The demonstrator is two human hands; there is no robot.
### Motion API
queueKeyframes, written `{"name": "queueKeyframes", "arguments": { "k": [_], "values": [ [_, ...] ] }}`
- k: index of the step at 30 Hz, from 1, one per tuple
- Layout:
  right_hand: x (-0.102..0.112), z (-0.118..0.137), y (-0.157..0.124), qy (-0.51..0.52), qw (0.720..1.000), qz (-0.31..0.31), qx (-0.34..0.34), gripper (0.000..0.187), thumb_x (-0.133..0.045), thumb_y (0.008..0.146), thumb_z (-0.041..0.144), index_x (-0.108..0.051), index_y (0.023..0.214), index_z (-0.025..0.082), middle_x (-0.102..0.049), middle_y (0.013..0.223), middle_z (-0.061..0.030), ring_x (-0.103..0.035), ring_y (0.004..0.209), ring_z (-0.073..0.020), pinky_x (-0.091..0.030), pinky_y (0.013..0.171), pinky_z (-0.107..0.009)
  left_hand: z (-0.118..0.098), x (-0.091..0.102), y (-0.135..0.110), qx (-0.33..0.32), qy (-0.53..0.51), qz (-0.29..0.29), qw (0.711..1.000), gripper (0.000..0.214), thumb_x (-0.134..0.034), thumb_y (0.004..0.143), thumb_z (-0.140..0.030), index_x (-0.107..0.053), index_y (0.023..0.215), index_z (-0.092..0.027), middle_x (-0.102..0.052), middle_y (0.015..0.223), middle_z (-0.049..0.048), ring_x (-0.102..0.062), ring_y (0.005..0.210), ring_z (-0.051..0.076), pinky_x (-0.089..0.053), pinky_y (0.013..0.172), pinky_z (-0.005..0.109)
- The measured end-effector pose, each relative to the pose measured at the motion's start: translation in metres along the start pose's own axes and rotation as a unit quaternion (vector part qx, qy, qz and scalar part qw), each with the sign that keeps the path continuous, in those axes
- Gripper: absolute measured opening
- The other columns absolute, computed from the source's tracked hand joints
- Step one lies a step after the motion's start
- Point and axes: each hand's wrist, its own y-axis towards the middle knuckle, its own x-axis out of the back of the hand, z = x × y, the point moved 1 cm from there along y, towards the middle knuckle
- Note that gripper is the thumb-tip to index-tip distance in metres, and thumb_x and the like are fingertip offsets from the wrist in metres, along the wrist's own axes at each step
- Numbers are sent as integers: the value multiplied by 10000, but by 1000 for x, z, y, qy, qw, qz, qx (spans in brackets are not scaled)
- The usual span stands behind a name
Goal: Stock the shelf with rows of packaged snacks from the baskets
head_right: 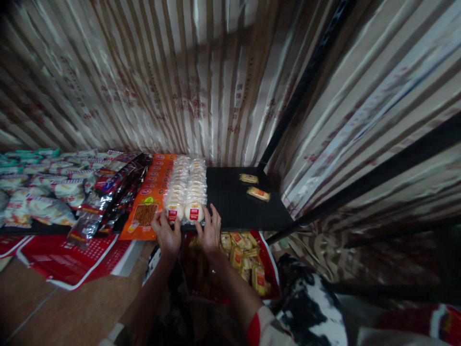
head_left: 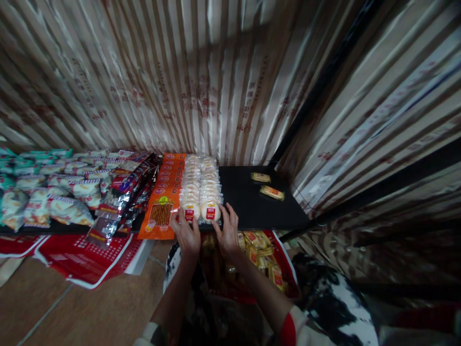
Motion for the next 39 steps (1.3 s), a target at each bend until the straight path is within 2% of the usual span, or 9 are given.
{"name": "queueKeyframes", "arguments": {
  "k": [6,13,17,22,25,28,31,33,39],
  "values": [
    [-2,3,1,-2,1000,13,-4,293,-510,839,294,-564,1105,183,-484,1103,-120,-438,1043,-254,-410,896,-426,-1,1,2,-1,23,6,1000,297,-476,836,-233,-517,1115,-139,-414,1099,128,-426,1071,254,-415,919,439],
    [8,6,-6,22,1000,7,7,295,-453,873,289,-588,1122,207,-406,1247,-120,-401,1127,-238,-417,889,-376,-4,9,2,-47,50,-1,998,255,-462,847,-258,-573,1035,-127,-436,1099,141,-419,1091,255,-386,945,438],
    [25,-7,-27,40,999,-5,1,277,-384,884,248,-607,1041,199,-513,1093,-103,-471,1044,-212,-414,892,-380,-5,16,-3,-97,39,14,994,227,-430,845,-208,-616,961,-150,-506,1055,129,-470,1053,228,-400,932,416],
    [52,-55,-61,-14,995,-28,-99,247,-382,851,239,-586,973,172,-557,943,-96,-484,967,-226,-390,894,-408,-3,24,-16,-205,10,104,973,235,-423,795,-131,-625,906,-179,-588,930,87,-548,933,190,-446,877,364],
    [68,-85,-70,-87,981,12,-170,264,-408,828,244,-583,1011,166,-549,1021,-112,-462,1001,-246,-370,907,-408,-7,24,-26,-245,11,174,954,236,-412,786,-123,-623,865,-192,-605,897,71,-561,896,176,-455,855,324],
    [75,-104,-66,-127,970,73,-192,287,-430,832,271,-581,1055,171,-549,1082,-118,-464,1026,-253,-362,911,-382,-20,17,-41,-261,22,286,922,246,-389,793,-135,-620,840,-203,-605,870,58,-564,857,170,-466,812,299],
    [72,-114,-57,-170,958,127,-192,327,-486,817,290,-558,1110,166,-581,1061,-123,-477,1022,-262,-360,904,-372,-34,6,-59,-247,26,424,871,250,-385,807,-142,-622,830,-217,-602,844,44,-569,840,156,-465,794,270],
    [67,-118,-54,-197,951,152,-183,350,-532,794,297,-554,1116,161,-599,1055,-134,-490,1006,-271,-366,885,-374,-40,0,-70,-211,27,485,848,232,-408,815,-154,-625,849,-229,-609,852,37,-576,854,148,-458,801,255],
    [65,-129,-59,-189,955,166,-156,319,-522,796,267,-578,1088,153,-631,1036,-153,-488,1060,-306,-365,886,-425,-42,-1,-84,-150,39,535,831,218,-439,833,-198,-630,922,-254,-637,954,30,-590,911,154,-445,827,269]
  ]
}}
